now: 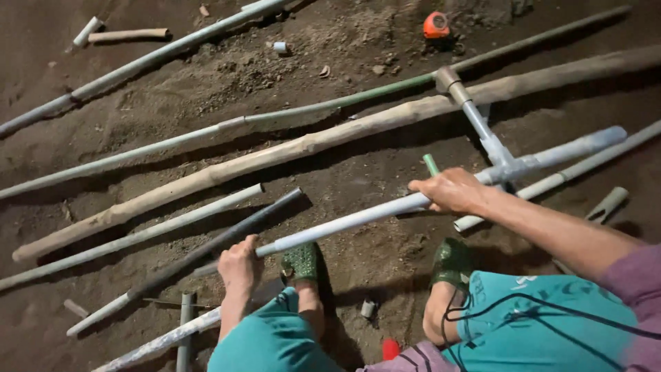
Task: The person sits on the ground and assembles PVC pipes by hand. They connect a pipe elbow to a straight pipe, then insert a long pipe into the elbow. The person continues to connect various pipe segments and fittings together.
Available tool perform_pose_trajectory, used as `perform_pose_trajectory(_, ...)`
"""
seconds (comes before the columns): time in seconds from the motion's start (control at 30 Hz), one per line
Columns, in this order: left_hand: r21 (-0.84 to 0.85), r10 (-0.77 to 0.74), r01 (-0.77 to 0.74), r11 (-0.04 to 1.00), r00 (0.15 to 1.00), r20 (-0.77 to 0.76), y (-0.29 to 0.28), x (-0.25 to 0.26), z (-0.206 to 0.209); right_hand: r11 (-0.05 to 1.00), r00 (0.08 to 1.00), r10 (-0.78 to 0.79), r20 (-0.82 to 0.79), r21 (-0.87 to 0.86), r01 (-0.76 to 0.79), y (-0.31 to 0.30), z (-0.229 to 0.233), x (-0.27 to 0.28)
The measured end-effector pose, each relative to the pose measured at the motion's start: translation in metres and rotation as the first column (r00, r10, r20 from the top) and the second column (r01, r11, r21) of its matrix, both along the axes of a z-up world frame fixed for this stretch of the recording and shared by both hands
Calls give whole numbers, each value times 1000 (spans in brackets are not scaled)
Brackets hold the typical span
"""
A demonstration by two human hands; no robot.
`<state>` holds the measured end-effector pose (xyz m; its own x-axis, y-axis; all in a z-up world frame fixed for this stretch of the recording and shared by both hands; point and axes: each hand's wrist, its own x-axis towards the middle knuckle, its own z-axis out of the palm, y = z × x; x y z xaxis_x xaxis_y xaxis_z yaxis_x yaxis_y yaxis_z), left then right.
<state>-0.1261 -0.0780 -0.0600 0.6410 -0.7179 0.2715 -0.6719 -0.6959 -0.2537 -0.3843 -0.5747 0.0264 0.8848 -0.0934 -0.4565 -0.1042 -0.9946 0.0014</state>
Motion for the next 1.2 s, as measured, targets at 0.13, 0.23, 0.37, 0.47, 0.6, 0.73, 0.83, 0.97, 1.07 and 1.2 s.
perform_pose_trajectory(0.13,289,64,81,954,886,-459,2,3,-10,998,986,45,163,-55,-37,-5,-26,-3)
perform_pose_trajectory(0.23,157,90,62,986,595,-799,-29,4,27,970,844,205,495,-215,-109,0,-32,12)
perform_pose_trajectory(0.37,65,-19,133,989,547,-837,-86,10,82,926,663,357,658,-344,-157,15,4,54)
perform_pose_trajectory(0.47,47,-132,287,957,574,-808,-128,7,121,925,595,371,713,-339,-170,32,28,80)
perform_pose_trajectory(0.6,-2,-109,216,976,487,-867,-140,11,92,886,466,445,765,-452,-104,37,34,98)
perform_pose_trajectory(0.73,-76,-156,140,987,764,-626,-126,1,88,921,521,389,760,-321,-219,35,57,93)
perform_pose_trajectory(0.83,-21,-117,119,993,902,-416,-97,21,45,976,327,205,922,-169,-136,18,89,80)
perform_pose_trajectory(0.97,-94,-234,221,971,960,-154,-77,28,20,893,710,-450,542,291,343,2,99,39)
perform_pose_trajectory(1.07,-32,-235,233,972,958,-161,-71,32,11,807,862,-502,-64,323,494,17,131,30)
perform_pose_trajectory(1.2,1,-296,313,950,897,-328,-51,42,-9,700,737,-641,-215,230,676,-25,82,20)
